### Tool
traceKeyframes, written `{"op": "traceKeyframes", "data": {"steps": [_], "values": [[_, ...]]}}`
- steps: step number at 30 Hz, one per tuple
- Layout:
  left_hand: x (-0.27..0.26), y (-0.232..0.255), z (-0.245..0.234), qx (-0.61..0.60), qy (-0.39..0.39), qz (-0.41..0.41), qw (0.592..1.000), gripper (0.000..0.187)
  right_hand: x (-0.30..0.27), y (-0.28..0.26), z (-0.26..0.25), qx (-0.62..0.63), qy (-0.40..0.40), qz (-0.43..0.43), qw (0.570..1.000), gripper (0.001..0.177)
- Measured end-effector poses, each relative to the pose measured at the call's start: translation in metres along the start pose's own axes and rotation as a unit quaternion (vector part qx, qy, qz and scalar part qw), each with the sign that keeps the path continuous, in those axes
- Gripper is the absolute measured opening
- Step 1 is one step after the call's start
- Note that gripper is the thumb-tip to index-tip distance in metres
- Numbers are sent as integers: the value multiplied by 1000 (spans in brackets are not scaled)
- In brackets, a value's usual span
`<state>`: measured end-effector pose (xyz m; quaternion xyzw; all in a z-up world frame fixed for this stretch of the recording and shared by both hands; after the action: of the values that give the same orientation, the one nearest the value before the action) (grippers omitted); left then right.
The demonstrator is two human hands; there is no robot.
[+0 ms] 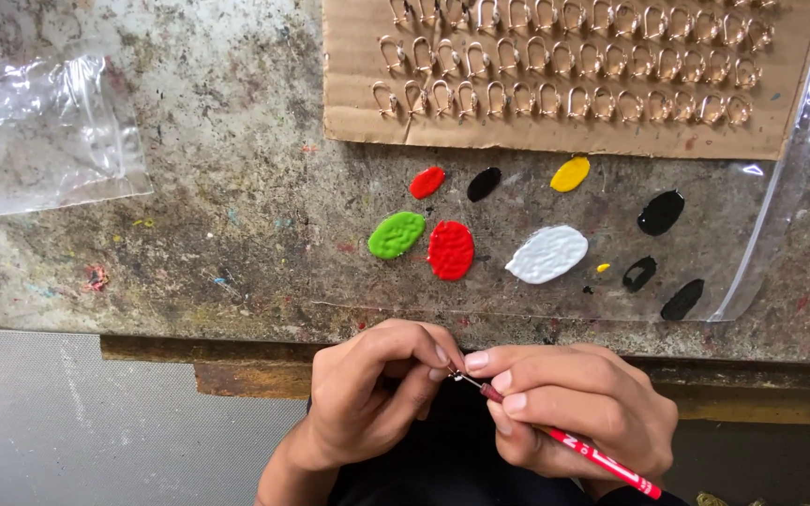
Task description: Painting small details on jewelry components using a fine brush and various colors of paint.
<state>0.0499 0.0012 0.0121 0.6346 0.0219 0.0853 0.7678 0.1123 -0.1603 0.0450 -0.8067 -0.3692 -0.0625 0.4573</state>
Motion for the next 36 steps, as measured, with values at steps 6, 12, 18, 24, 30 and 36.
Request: {"op": "traceKeyframes", "data": {"steps": [6,12,18,24,30,36], "values": [[1,0,0,11,-3,8,1000,2,1,1,2,15,19,11,1000,13],[2,1,-2,15,-8,13,1000,4,1,3,1,12,-2,-4,1000,15],[3,1,-3,14,-13,17,1000,5,-1,4,1,19,-16,-10,1000,14],[2,-1,-3,7,-18,16,1000,6,-2,6,1,19,-25,-30,999,17],[3,1,-3,10,-20,22,1000,5,-1,6,-1,28,-42,-31,998,17],[5,2,-3,19,-20,25,999,5,-2,7,-2,40,-53,-29,997,18]]}}
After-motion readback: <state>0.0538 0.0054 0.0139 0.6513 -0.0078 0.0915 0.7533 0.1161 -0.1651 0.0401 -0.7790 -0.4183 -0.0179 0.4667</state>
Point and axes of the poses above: each hand's wrist, its own x-axis towards the middle knuckle, its own z-axis out of the palm, y = z × x, the point moved 5 cm from there along x, towards the middle knuckle, and after that the axes turned 7 degrees about -x, right-handed, at the moved point
